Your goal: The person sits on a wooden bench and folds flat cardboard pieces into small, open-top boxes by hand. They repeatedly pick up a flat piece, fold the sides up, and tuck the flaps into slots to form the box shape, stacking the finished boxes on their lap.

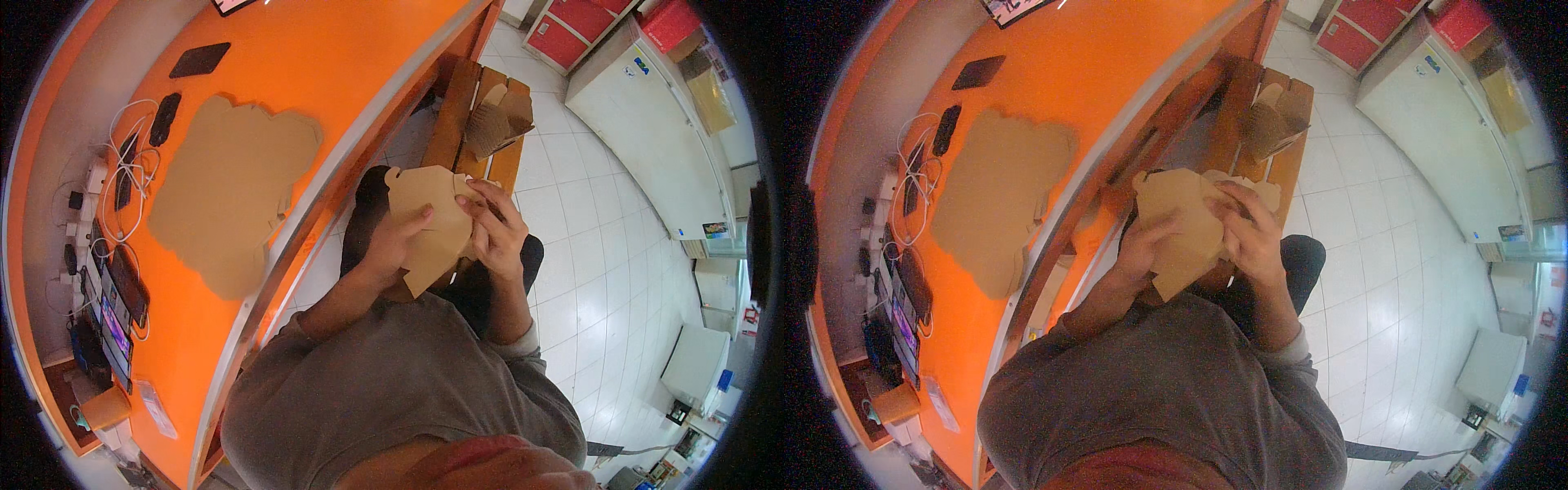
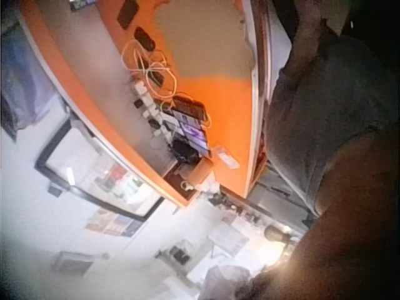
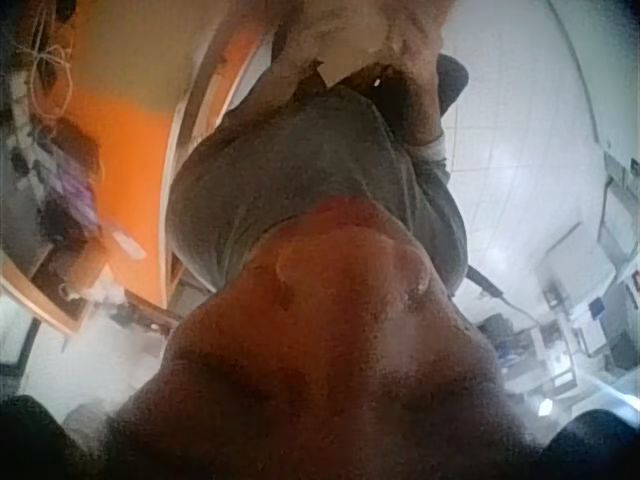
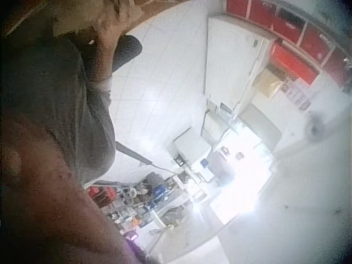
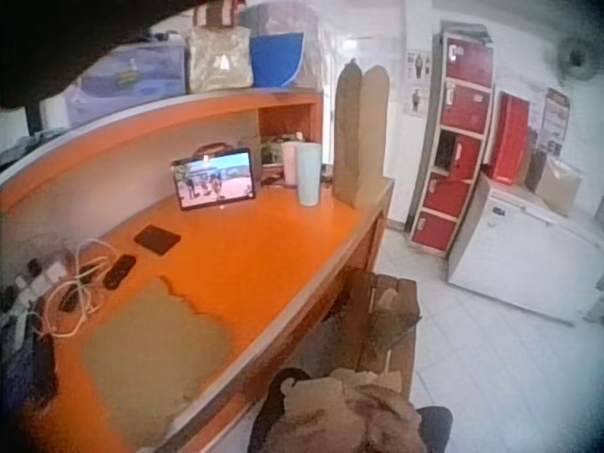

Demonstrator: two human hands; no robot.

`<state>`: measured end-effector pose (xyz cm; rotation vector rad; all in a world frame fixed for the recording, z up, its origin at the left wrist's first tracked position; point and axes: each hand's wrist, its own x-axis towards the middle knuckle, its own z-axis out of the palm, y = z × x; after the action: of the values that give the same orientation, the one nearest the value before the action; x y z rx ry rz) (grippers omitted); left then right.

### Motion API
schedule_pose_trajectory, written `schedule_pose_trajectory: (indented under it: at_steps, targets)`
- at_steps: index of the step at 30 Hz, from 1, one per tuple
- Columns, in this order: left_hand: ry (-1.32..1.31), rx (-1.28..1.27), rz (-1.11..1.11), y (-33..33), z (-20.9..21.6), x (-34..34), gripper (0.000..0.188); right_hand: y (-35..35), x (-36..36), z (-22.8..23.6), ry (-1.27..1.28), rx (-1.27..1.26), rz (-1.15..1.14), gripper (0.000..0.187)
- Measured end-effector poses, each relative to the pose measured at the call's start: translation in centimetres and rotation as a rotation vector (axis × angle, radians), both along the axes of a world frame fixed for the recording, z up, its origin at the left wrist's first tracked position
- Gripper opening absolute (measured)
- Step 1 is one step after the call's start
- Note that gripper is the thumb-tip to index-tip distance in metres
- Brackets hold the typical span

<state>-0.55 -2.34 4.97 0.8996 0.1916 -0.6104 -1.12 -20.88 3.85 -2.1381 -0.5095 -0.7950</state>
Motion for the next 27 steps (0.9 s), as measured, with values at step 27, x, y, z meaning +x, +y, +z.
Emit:
schedule_pose_trajectory:
  at_steps: [27]
  targets:
    - [-0.624,0.283,-0.193,-1.1,-4.9,0.4,0.039,1.7,-1.4,-0.6,0.401,0.616,-0.105,0.011]
